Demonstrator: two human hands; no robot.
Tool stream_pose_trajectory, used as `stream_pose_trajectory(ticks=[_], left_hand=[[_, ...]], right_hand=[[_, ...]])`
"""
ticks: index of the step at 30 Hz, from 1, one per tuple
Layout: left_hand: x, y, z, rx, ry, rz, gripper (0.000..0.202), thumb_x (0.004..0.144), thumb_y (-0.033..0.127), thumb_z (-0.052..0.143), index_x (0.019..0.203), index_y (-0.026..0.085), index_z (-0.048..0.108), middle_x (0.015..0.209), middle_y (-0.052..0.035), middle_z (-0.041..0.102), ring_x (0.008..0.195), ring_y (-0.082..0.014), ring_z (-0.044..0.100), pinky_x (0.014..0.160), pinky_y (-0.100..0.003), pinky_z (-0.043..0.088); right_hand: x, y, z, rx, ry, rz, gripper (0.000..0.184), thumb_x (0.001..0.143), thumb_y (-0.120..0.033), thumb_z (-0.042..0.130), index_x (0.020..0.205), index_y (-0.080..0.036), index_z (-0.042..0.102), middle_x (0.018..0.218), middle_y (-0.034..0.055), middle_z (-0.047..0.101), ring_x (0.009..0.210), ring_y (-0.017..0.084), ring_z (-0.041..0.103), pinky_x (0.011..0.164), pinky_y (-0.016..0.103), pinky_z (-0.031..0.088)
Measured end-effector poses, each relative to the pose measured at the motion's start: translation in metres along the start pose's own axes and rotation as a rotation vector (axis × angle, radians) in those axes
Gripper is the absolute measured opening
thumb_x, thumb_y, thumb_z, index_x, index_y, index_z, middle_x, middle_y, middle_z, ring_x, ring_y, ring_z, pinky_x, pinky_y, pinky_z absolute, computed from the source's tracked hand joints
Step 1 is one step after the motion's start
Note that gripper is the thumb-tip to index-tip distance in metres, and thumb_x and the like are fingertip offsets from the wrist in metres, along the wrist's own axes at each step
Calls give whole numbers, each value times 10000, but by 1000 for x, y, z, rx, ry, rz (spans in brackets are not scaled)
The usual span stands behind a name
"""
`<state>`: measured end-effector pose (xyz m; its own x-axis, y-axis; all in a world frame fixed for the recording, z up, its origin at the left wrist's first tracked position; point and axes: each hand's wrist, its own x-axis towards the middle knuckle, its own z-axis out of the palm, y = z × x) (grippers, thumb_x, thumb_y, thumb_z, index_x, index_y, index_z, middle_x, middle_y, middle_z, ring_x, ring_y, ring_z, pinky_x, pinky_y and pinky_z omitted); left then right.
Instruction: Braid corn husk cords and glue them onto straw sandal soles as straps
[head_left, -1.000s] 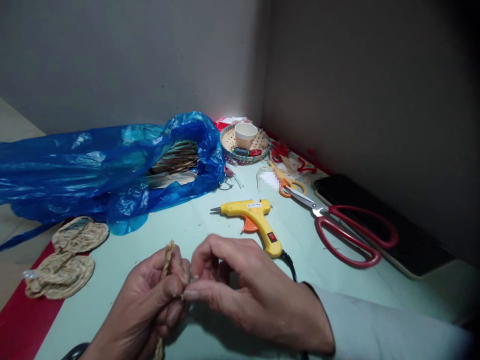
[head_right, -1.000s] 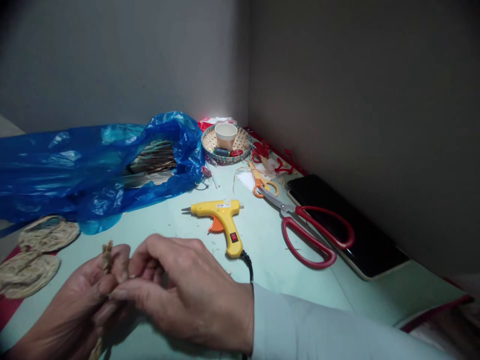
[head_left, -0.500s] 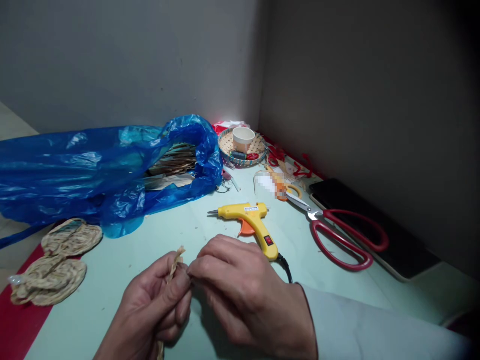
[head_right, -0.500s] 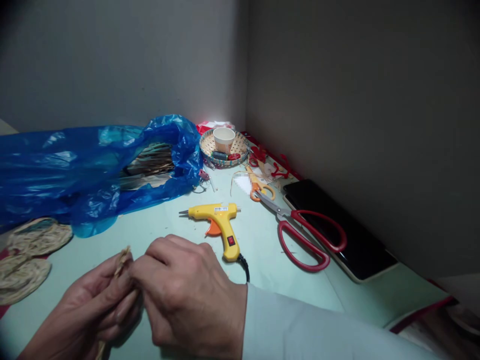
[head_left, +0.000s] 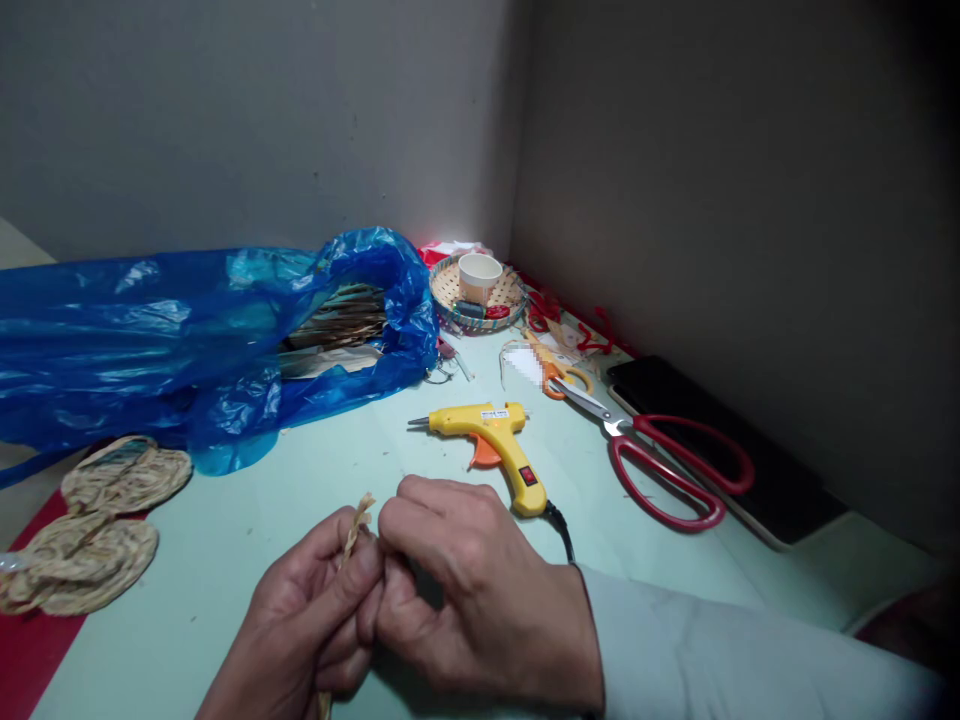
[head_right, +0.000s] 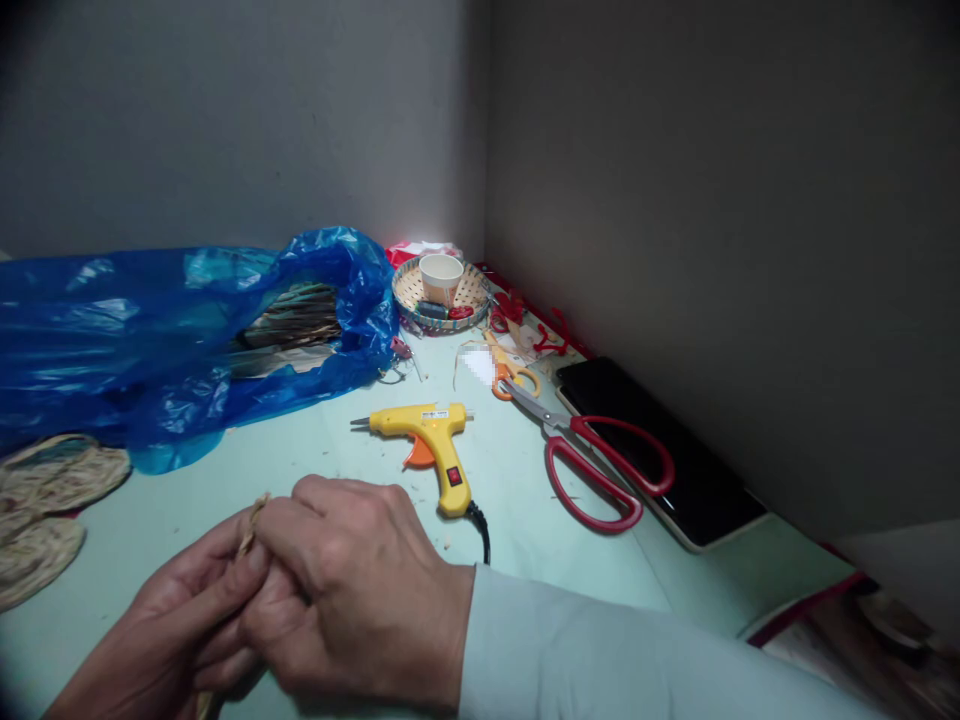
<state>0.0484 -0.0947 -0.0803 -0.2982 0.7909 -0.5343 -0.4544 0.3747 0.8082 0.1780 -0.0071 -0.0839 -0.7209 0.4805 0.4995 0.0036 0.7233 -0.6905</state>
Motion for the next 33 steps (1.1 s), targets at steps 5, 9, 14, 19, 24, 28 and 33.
stream_pose_trajectory(ticks=[5, 9, 14, 19, 24, 28, 33], left_hand=[[1, 3, -3, -6, -77, -57, 403, 682, 508, 846, 774, 218, 582, 513, 122, 364, 442, -22, 98, 396, -166, 136], [-3, 6, 0, 13, -85, -43, 445, 638, 519, 870, 713, 216, 553, 439, 136, 369, 402, -14, 100, 381, -170, 116], [-9, 12, 0, 174, 39, 138, 418, 633, 530, 867, 761, 212, 627, 549, 78, 506, 432, -20, 259, 420, -141, 235], [-13, 17, -2, 102, 99, 172, 454, 631, 628, 812, 774, 211, 703, 548, 9, 597, 450, -42, 276, 412, -146, 269], [-10, 14, -1, 67, 141, 243, 413, 609, 569, 858, 735, 197, 729, 528, 15, 601, 429, -41, 306, 394, -140, 275], [-7, 11, -4, 77, 149, 316, 395, 616, 555, 862, 759, 219, 712, 512, 43, 565, 433, -57, 326, 394, -155, 272], [-1, 12, -10, 116, 189, 293, 434, 636, 596, 830, 845, 238, 705, 503, 81, 447, 449, -69, 332, 379, -132, 276]], right_hand=[[8, 5, -2, 167, 48, 73, 221, 735, -75, 511, 671, -215, 353, 655, -56, 391, 597, 99, 415, 551, 213, 301], [14, 4, -9, 97, 55, 132, 204, 721, -83, 498, 659, -212, 353, 627, -54, 396, 594, 105, 403, 572, 229, 298], [14, -2, -15, 118, -63, 137, 205, 712, -109, 480, 618, -209, 329, 562, -64, 357, 522, 91, 353, 528, 237, 248], [13, -1, -15, 115, -171, 241, 365, 837, -145, 505, 551, -207, 288, 494, -80, 288, 457, 76, 267, 501, 254, 214], [11, 3, -20, 139, -177, 121, 271, 989, -254, 516, 727, -195, 478, 706, -31, 515, 637, 106, 451, 634, 229, 362], [8, 3, -23, 137, -243, 136, 184, 1008, -249, 488, 840, -197, 542, 801, -6, 593, 719, 124, 529, 722, 228, 427], [4, -4, -20, 133, -341, 175, 157, 987, -259, 511, 1136, -225, 552, 883, 7, 668, 762, 143, 605, 761, 226, 461]])
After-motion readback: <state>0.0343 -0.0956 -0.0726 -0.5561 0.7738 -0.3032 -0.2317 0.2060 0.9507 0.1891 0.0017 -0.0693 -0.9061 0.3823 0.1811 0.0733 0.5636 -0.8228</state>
